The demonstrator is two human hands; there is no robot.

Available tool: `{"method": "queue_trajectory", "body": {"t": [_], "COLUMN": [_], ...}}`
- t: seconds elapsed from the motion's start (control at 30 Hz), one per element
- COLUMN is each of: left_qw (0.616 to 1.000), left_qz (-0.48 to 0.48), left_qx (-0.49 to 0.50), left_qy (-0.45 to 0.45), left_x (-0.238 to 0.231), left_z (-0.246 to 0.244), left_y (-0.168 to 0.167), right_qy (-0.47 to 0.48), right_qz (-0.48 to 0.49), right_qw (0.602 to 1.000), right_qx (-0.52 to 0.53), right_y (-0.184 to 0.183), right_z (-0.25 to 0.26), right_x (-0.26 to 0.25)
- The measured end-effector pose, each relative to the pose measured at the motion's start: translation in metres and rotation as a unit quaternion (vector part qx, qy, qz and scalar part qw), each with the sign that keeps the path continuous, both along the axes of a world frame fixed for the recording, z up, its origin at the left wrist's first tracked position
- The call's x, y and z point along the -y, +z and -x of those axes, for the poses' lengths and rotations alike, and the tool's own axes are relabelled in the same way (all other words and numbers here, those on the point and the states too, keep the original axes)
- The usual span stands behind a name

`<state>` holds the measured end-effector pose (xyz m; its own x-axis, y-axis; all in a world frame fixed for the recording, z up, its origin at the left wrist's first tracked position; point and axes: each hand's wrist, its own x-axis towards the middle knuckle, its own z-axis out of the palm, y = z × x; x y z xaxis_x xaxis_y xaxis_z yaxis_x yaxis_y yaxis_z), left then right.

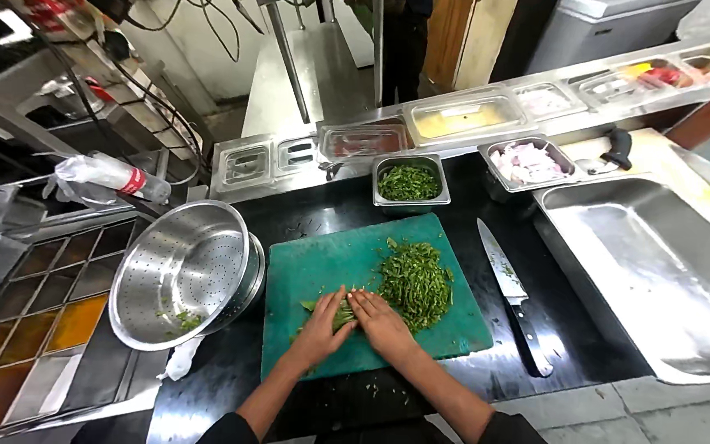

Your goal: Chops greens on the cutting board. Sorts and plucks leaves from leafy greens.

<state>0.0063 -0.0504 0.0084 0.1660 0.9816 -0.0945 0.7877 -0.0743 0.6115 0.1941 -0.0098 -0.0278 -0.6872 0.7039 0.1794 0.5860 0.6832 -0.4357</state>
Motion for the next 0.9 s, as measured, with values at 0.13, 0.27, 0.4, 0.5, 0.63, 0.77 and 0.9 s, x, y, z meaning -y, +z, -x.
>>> {"method": "queue_trajectory", "body": {"t": [0.13, 0.27, 0.4, 0.5, 0.63, 0.77, 0.9], "left_qw": [0.967, 0.960, 0.976, 0.991, 0.988, 0.987, 0.988], "left_qz": [-0.248, -0.264, -0.185, -0.039, 0.025, 0.003, 0.012], "left_qx": [0.005, -0.010, 0.023, 0.006, 0.002, 0.042, 0.055], "left_qy": [-0.054, -0.090, -0.109, -0.127, -0.155, -0.152, -0.147], "left_x": [0.003, 0.000, -0.010, -0.020, -0.036, -0.035, -0.027], "left_z": [0.008, 0.010, 0.011, 0.010, 0.009, 0.010, 0.014], "left_y": [-0.033, -0.034, -0.020, 0.005, 0.016, 0.023, 0.055], "right_qy": [-0.026, -0.001, -0.029, -0.032, -0.016, 0.061, 0.242], "right_qz": [-0.049, 0.081, 0.190, 0.179, 0.114, 0.021, 0.135], "right_qw": [0.998, 0.996, 0.981, 0.983, 0.987, 0.970, 0.945], "right_qx": [-0.036, 0.034, 0.039, -0.001, -0.114, -0.234, -0.173], "right_y": [-0.005, 0.027, 0.074, 0.078, 0.068, 0.130, 0.187], "right_z": [0.000, -0.004, -0.013, -0.015, -0.003, 0.056, 0.173], "right_x": [0.003, -0.007, -0.027, -0.032, -0.038, -0.051, -0.056]}}
